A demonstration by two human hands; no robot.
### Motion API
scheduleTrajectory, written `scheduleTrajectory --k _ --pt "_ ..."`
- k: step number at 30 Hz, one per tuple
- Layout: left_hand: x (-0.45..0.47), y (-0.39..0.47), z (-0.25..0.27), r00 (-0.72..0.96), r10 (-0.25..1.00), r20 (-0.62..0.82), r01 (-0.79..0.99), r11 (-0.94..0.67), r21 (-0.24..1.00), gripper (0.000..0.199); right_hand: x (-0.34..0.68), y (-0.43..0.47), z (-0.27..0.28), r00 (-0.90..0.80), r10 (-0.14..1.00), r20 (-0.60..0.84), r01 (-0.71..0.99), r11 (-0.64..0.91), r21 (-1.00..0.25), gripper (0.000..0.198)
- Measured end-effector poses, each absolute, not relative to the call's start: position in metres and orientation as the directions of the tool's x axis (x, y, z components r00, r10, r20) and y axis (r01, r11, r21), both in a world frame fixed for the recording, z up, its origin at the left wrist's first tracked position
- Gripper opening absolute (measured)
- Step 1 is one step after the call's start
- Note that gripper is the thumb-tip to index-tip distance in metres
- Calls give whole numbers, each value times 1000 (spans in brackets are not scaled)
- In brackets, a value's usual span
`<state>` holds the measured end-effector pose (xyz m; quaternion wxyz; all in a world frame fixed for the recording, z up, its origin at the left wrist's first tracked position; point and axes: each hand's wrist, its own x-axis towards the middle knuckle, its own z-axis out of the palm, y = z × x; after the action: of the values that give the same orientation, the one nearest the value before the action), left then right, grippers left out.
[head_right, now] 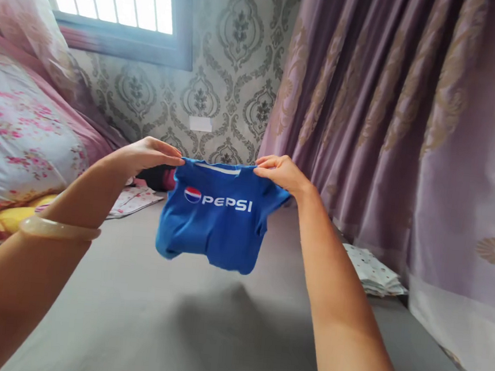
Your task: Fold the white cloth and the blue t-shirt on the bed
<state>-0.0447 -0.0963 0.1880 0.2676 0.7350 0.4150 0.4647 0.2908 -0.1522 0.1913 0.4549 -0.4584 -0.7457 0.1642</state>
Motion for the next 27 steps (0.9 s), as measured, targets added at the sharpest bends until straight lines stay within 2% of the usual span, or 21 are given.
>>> scheduleTrajectory --k 3,5,7,9,11,16,22,27 --pt "-43 -99 192 287 853 437 208 -500 840 36 293 -149 191 -178 832 525 464 541 -701 31" --pt "-42 -102 192 180 894 410 281 -447 849 34 293 -149 191 -120 833 540 483 525 -701 32" --pt "-42 -104 191 177 915 363 343 -403 849 32 295 -151 191 -120 836 536 501 517 -694 32" --pt "-43 -105 189 290 877 382 217 -449 867 34 298 -152 191 -192 842 504 455 531 -715 32" --pt "-43 -103 186 320 847 424 95 -474 875 35 301 -150 189 -228 848 479 409 530 -743 33" --pt "-36 -93 180 165 896 411 260 -442 859 35 298 -136 184 -109 826 553 468 533 -705 31" --pt "-25 -88 172 111 870 481 246 -493 835 34 288 -124 175 53 812 582 487 488 -725 28" --pt "-19 -73 163 32 821 570 278 -555 784 27 286 -110 167 70 703 708 599 538 -593 23"
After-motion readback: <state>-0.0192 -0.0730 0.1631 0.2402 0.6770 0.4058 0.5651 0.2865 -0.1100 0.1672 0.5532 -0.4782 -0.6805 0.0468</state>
